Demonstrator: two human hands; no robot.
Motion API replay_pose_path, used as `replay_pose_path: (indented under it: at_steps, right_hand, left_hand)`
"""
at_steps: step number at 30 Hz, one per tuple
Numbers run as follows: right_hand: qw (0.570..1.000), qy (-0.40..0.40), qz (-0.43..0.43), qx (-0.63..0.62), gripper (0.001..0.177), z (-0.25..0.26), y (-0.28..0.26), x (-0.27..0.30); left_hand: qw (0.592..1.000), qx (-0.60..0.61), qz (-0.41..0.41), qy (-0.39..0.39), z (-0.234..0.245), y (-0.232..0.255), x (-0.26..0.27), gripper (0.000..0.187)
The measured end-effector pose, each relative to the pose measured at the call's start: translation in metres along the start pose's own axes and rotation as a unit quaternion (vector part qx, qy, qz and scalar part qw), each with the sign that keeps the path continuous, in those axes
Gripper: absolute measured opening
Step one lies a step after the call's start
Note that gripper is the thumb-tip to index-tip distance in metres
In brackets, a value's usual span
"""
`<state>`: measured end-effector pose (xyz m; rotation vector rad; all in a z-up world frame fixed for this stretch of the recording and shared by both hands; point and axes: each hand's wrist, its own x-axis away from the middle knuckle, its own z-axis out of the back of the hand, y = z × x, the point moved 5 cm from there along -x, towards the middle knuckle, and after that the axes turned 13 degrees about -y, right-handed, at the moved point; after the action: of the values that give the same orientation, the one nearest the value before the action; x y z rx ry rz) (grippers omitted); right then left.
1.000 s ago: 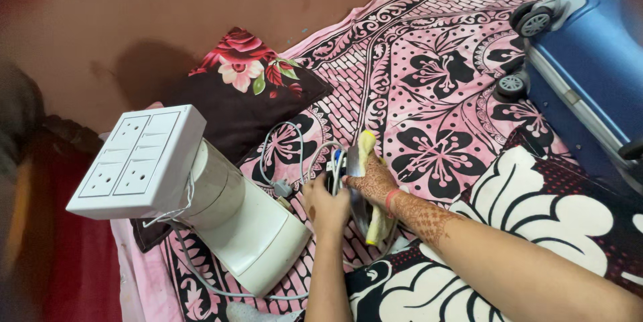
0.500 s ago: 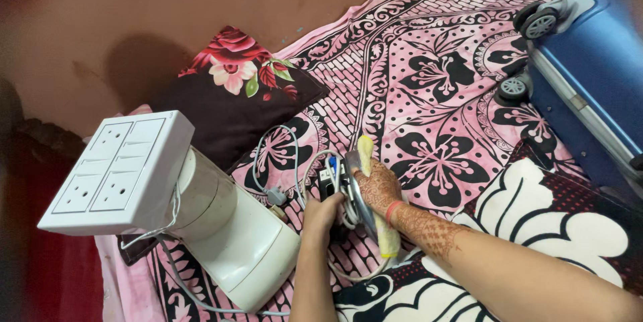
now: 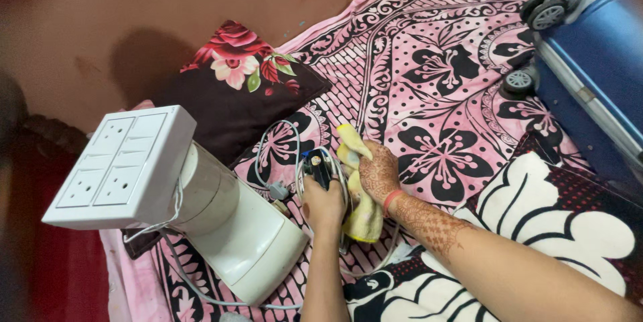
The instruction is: The person wipes the soleplate of a clothing iron with a cloth.
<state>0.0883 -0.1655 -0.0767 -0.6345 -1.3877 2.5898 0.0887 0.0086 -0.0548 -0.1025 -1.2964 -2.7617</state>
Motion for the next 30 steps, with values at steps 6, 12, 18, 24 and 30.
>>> replay_pose_path:
  at_steps: [6, 12, 18, 24, 30]
  right_hand:
    - [0.95, -0.278, 0.017, -0.141, 0.047, -0.069, -0.024, 0.026]
    - [0.95, -0.288, 0.081, -0.087, 0.05, -0.103, 0.002, -0.019]
    - [0.941, -0.311, -0.007, -0.137, 0.05, -0.112, 0.006, -0.048]
    - [0.955, -0.262, 0.046, -0.132, 0.046, -0.088, 0.002, -0.003]
    - [0.966, -0.252, 0.032, -0.053, 0.048, -0.079, 0.001, 0.033]
  left_hand:
    - [0.964, 0.264, 0.003, -0.018, -0.01, -0.018, 0.009, 0.04]
    - [0.984, -0.047, -0.172, 0.008, -0.023, -0.012, -0.006, 0.082]
    - [0.981, 0.019, -0.193, -0.03, -0.038, -0.025, -0.017, 0.073]
    - [0.971, 0.069, -0.223, -0.047, -0.018, 0.002, -0.006, 0.065]
    - [0.974, 0.043, -0.219, -0.041, -0.006, 0.004, 0.019, 0.059]
